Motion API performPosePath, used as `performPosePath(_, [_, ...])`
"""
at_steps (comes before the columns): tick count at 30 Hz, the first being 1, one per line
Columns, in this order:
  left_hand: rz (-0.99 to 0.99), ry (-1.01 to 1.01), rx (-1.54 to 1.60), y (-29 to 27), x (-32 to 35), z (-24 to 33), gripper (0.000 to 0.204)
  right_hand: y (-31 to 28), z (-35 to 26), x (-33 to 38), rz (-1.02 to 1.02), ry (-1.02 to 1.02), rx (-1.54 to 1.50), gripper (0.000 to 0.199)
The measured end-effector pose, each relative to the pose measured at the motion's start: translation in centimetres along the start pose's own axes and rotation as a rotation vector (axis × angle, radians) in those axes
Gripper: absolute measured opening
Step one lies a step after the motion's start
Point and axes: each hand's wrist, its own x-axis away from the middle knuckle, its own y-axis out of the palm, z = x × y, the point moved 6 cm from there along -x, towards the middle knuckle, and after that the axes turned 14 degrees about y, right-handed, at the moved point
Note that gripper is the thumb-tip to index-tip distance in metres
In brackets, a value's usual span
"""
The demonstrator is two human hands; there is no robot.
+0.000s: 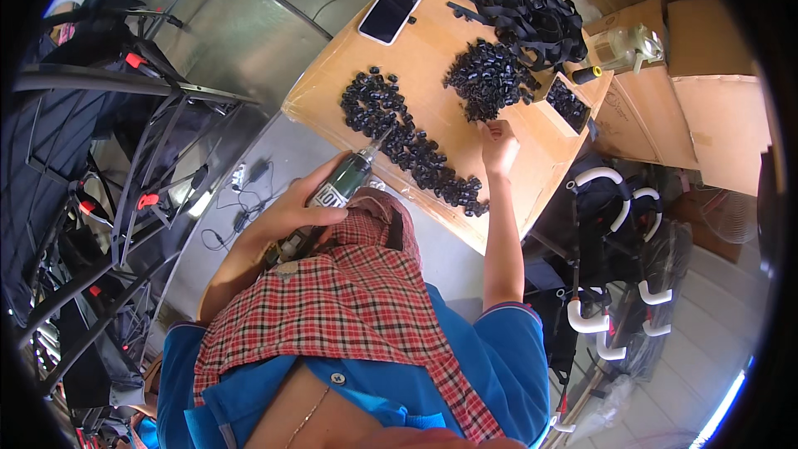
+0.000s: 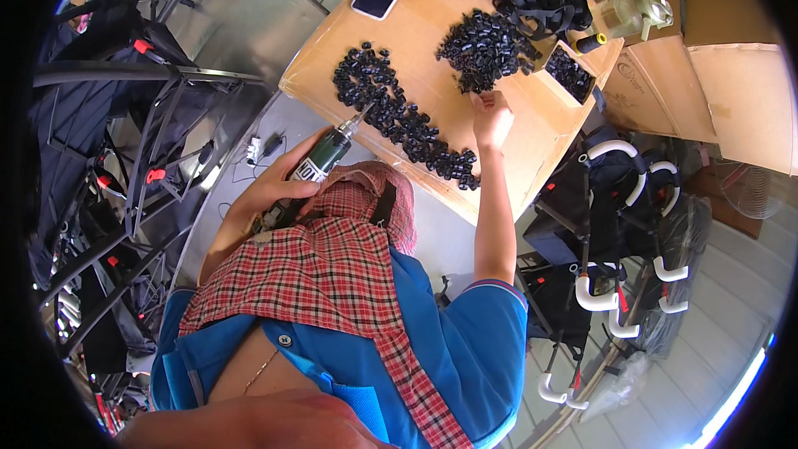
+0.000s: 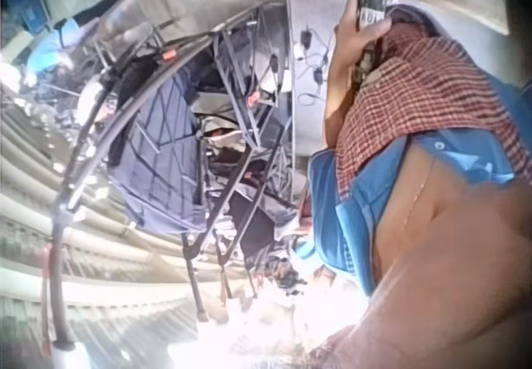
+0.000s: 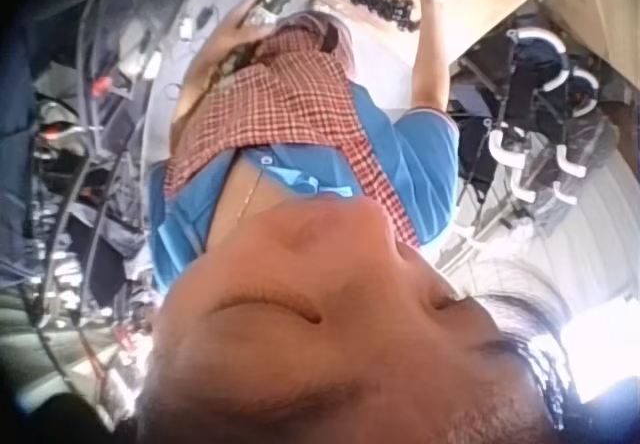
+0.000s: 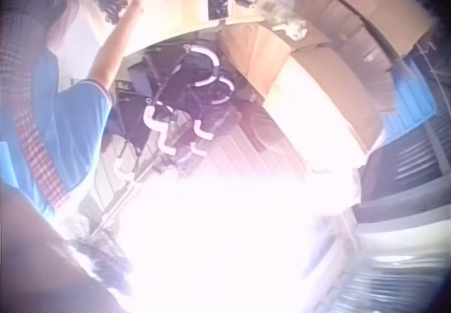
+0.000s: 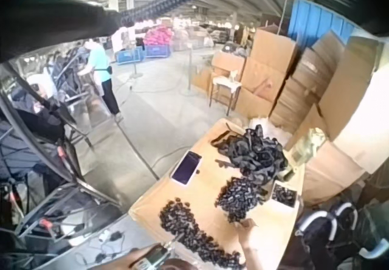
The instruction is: The person uses a cordless drill to fasten screws into the frame of a black stroller. They repeatedly pick screws from a pile on a table, attach them to the drill, and drive them into the stroller frame. The person also moves the stroller to different positions to access various attachment points.
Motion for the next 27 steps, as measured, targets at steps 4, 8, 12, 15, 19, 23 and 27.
performPosePath(4, [-0.103,-0.019,-0.054,1.7,-1.7,0.2,0.095,-0.2,-2.9,2.5,-0.346,0.295,-0.501,0.01])
performPosePath(8, [-0.204,0.004,-0.058,3.1,-3.4,0.8,0.092,1.3,-6.5,4.9,-0.629,0.366,-0.847,0.01])
performPosePath(12, [-0.205,0.007,-0.047,4.2,-3.2,1.3,0.093,1.4,-8.8,7.2,-0.782,0.473,-1.017,0.019])
performPosePath(15, [-0.195,0.044,-0.083,3.9,-3.3,0.9,0.093,1.8,-9.7,8.0,-0.809,0.488,-1.069,0.021])
performPosePath(19, [-0.168,0.026,-0.079,3.9,-3.0,1.0,0.093,2.0,-10.1,8.7,-0.835,0.498,-1.048,0.021])
performPosePath(23, [-0.179,0.005,-0.086,3.4,-2.7,0.5,0.091,2.5,-10.1,9.1,-0.82,0.489,-1.025,0.023])
performPosePath(27, [-0.155,0.035,-0.085,3.2,-2.5,0.1,0.092,3.2,-9.9,9.6,-0.848,0.469,-1.056,0.025])
